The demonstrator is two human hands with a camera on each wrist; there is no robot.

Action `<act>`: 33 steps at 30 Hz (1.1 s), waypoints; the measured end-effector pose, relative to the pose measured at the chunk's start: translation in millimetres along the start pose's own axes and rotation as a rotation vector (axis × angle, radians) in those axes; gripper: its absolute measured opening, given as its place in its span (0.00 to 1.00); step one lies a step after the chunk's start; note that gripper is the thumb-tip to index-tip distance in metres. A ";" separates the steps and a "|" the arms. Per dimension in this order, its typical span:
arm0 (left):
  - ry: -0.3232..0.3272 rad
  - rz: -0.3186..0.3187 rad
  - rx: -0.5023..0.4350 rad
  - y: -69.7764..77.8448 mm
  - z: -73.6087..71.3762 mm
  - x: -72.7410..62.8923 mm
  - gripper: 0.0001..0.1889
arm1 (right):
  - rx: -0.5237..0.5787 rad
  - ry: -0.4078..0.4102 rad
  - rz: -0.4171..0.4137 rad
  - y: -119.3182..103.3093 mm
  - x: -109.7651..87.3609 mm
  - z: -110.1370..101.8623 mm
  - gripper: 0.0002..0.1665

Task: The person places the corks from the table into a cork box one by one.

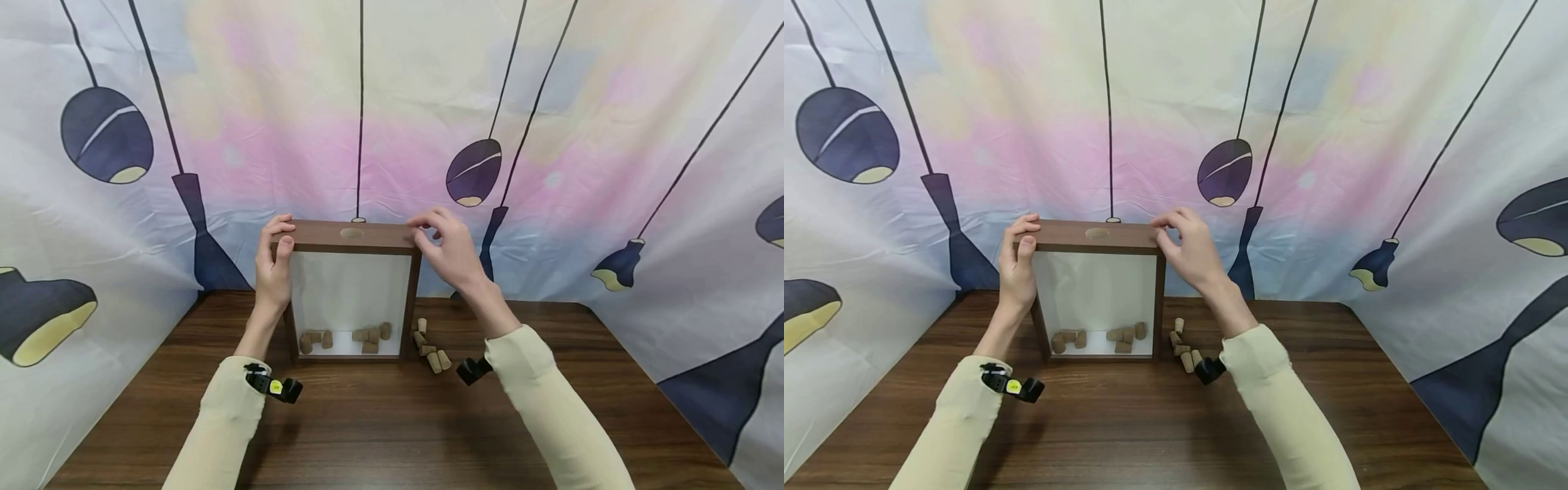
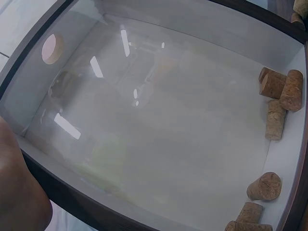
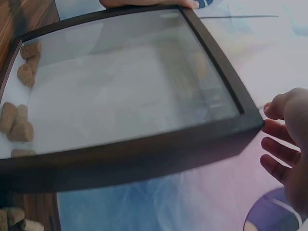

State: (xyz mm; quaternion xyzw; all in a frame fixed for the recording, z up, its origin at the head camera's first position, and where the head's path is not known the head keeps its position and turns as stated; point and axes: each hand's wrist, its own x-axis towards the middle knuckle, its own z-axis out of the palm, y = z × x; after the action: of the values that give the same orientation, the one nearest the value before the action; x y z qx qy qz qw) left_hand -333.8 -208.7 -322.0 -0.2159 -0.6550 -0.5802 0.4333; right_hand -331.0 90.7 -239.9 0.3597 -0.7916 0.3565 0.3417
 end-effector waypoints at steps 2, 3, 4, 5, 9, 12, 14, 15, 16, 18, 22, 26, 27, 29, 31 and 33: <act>0.002 0.005 -0.001 -2.1 -0.7 0.4 0.22 | 0.002 0.026 0.013 6.3 -5.7 -4.2 0.09; 0.002 0.008 -0.004 -2.5 -1.0 0.6 0.22 | 0.003 0.036 0.023 9.8 -8.5 -5.9 0.09; 0.001 0.013 -0.005 -3.0 -1.4 0.4 0.22 | 0.004 0.044 0.032 13.5 -11.7 -7.2 0.09; -0.002 0.018 -0.007 -3.3 -1.5 0.2 0.23 | 0.010 0.048 0.044 17.6 -15.1 -8.2 0.09; -0.008 0.024 -0.009 -3.8 -2.1 0.1 0.23 | -0.001 0.034 0.094 32.9 -28.9 -9.9 0.09; -0.003 0.015 0.001 -3.5 -2.3 0.2 0.21 | -0.021 -0.014 0.122 46.4 -40.9 -7.1 0.09; 0.000 0.006 0.006 -2.4 -1.6 0.4 0.20 | -0.026 -0.059 0.147 56.7 -50.1 -3.2 0.09; 0.000 0.004 0.007 -1.5 -1.1 0.4 0.20 | -0.028 -0.083 0.159 62.2 -54.8 -0.9 0.10; 0.000 0.001 0.006 -0.1 -0.6 0.4 0.19 | -0.028 -0.106 0.168 66.9 -59.6 1.6 0.10; -0.002 -0.005 0.001 10.5 0.0 -0.4 0.20 | -0.025 -0.158 0.196 76.3 -69.2 8.8 0.10; -0.009 0.003 -0.012 20.1 0.6 -1.8 0.21 | -0.014 -0.242 0.245 91.7 -87.1 23.1 0.11; -0.007 0.023 -0.015 2.3 -0.6 -0.4 0.22 | 0.001 -0.304 0.316 101.5 -102.4 32.9 0.11; -0.005 0.025 -0.015 -3.5 -1.0 0.2 0.22 | 0.002 -0.317 0.336 103.4 -105.6 34.7 0.11; -0.007 0.018 -0.008 -2.6 -0.6 0.7 0.22 | 0.013 -0.339 0.369 107.3 -110.7 38.4 0.12; -0.009 0.010 -0.009 1.5 -0.5 0.8 0.22 | 0.018 -0.357 0.379 111.3 -115.1 42.8 0.12; -0.012 0.003 -0.018 9.8 1.4 -0.2 0.22 | 0.020 -0.372 0.391 115.1 -120.1 45.8 0.13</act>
State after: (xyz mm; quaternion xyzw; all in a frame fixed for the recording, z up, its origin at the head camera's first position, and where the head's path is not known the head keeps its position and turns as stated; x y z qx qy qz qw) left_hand -326.5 -205.1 -316.5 -0.2243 -0.6518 -0.5842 0.4284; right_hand -376.7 148.8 -395.9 0.2628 -0.8917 0.3514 0.1113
